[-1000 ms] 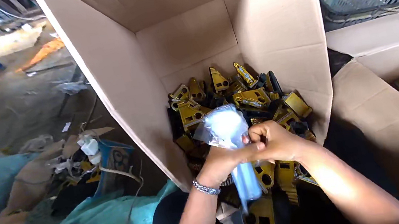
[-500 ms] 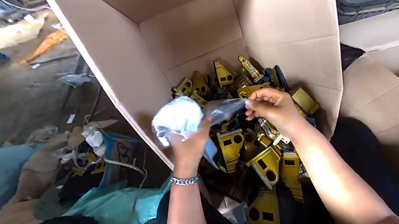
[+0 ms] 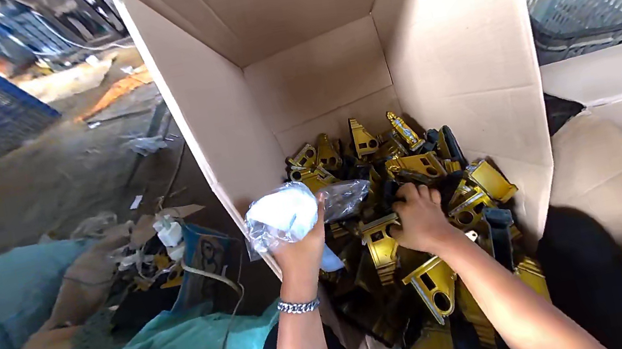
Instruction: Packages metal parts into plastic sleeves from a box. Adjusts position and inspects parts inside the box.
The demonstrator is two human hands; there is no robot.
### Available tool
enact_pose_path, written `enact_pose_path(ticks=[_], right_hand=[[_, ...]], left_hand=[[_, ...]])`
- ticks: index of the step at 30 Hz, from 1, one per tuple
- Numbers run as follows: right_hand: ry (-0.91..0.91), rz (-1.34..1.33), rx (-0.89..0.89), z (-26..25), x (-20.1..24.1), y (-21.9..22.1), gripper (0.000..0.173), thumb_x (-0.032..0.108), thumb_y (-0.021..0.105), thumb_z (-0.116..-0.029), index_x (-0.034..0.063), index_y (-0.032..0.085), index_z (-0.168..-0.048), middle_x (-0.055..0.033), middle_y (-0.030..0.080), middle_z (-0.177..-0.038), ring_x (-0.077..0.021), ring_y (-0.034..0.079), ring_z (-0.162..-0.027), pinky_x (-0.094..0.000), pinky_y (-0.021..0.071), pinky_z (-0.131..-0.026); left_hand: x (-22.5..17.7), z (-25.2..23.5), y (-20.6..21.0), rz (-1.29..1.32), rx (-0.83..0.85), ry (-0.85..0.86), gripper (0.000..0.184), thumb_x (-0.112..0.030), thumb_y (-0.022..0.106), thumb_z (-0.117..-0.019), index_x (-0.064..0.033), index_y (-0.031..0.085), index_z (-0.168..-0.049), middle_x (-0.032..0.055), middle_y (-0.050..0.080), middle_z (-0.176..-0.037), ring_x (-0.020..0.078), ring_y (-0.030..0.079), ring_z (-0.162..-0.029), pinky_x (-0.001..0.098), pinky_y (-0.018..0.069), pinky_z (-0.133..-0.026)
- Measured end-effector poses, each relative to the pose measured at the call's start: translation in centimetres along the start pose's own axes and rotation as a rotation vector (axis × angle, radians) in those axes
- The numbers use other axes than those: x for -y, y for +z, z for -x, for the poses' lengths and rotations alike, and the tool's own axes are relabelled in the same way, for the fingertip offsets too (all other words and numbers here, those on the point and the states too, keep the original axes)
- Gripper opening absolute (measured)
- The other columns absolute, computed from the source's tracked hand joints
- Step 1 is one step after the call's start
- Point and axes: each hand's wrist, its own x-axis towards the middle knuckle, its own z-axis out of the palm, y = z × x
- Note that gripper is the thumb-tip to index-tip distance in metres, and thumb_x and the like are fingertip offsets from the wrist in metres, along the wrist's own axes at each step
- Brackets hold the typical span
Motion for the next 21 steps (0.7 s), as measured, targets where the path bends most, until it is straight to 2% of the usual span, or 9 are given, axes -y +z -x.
enact_pose_path(ticks=[2,4,6,8,11,13,16,18,21], right_hand=[[0.047,-0.099,-0.22,1.4,-1.3,-0.3,0.043,0.034,0.071,-0.0896,-0.0012,0.073,-0.115,-0.0264,0.042,-0.154,-0.0484,0.042,-0.137,-0.0655,0.0299,-0.112],[0.174,-0.143,-0.187,1.6,-2.7,-1.2,0.048,0.04,0.064,-0.0959,-0.0032,0.072,-0.117,-0.0269,0.035,-0.158,-0.0489,0.037,-0.141,-0.0651,0.025,-0.114],[0.211,-0.294,-0.175,1.5,-4.2,-1.7,0.042,0.033,0.061,-0.0995,-0.0044,0.073,-0.113,-0.0241,0.037,-0.158,-0.0458,0.034,-0.143,-0.0632,0.0233,-0.115],[0.15,-0.658,-0.335,1.7,-5.2,-1.7,0.029,0.019,0.065,-0.0957,-0.0084,0.073,-0.104,-0.024,0.048,-0.148,-0.0371,0.044,-0.138,-0.0531,0.0342,-0.113],[0.175,-1.199,-0.435,2.1,-5.4,-2.3,0.032,0.016,0.05,-0.1026,-0.0067,0.061,-0.121,-0.0183,0.061,-0.129,-0.02,0.062,-0.11,-0.0348,0.0516,-0.093],[0.179,-1.042,-0.35,1.8,-5.5,-2.9,0.049,0.03,0.06,-0.1029,-0.0067,0.052,-0.134,-0.0237,0.058,-0.133,-0.0286,0.063,-0.116,-0.043,0.0535,-0.097],[0.221,-0.445,-0.097,0.4,-4.5,-3.0,0.09,0.063,0.066,-0.0906,-0.0066,0.048,-0.145,-0.0289,0.039,-0.154,-0.0456,0.036,-0.144,-0.0664,0.0265,-0.116],[0.262,-0.226,-0.012,-0.5,-3.1,-2.6,0.094,0.071,0.06,-0.0901,-0.0034,0.048,-0.146,-0.0256,0.029,-0.162,-0.0468,0.028,-0.148,-0.0711,0.0162,-0.116],[0.257,-0.121,-0.008,0.2,-1.6,-1.9,0.094,0.07,0.062,-0.0899,-0.0039,0.046,-0.147,-0.0265,0.026,-0.163,-0.0469,0.034,-0.145,-0.0717,0.013,-0.117]], left_hand=[[-0.2,-0.1,-0.1,0.013,0.008,0.006,0.057,-0.014,0.083,-0.079,0.0073,0.056,-0.124,0.0069,0.068,-0.107,0.0044,0.065,-0.1,0.0238,0.0546,-0.092],[-0.3,0.2,-0.1,-0.015,0.018,0.02,0.056,-0.015,0.084,-0.0783,0.0064,0.058,-0.123,0.007,0.068,-0.108,0.0034,0.065,-0.1,0.0234,0.0538,-0.092],[-0.4,0.6,0.1,-0.029,0.032,0.018,0.059,-0.015,0.085,-0.0779,0.0073,0.057,-0.125,0.0088,0.068,-0.11,0.0042,0.065,-0.101,0.024,0.0538,-0.092],[-0.6,0.6,0.2,-0.022,0.057,0.013,0.058,-0.014,0.084,-0.0777,0.008,0.057,-0.124,0.0081,0.068,-0.107,0.003,0.065,-0.098,0.0227,0.0543,-0.09],[-0.2,1.0,0.4,-0.042,0.096,0.001,0.061,-0.013,0.084,-0.078,0.0099,0.055,-0.127,0.0122,0.068,-0.112,0.0067,0.065,-0.103,0.0257,0.0536,-0.094],[-0.2,1.2,0.5,-0.069,0.116,0.015,0.062,-0.01,0.083,-0.0781,0.0127,0.054,-0.128,0.0167,0.067,-0.115,0.0094,0.064,-0.106,0.0271,0.0521,-0.096],[0.0,1.5,0.6,-0.08,0.122,0.056,0.061,-0.009,0.083,-0.0777,0.0136,0.055,-0.127,0.0176,0.067,-0.113,0.0089,0.064,-0.106,0.0262,0.052,-0.096],[0.5,1.5,0.6,-0.074,0.109,0.103,0.06,-0.011,0.083,-0.0779,0.0145,0.055,-0.126,0.0186,0.068,-0.113,0.0094,0.065,-0.106,0.0262,0.0523,-0.096],[0.9,1.3,0.3,-0.092,0.077,0.123,0.06,-0.012,0.083,-0.0782,0.0169,0.056,-0.124,0.0207,0.068,-0.112,0.0101,0.066,-0.105,0.0247,0.0523,-0.096]])
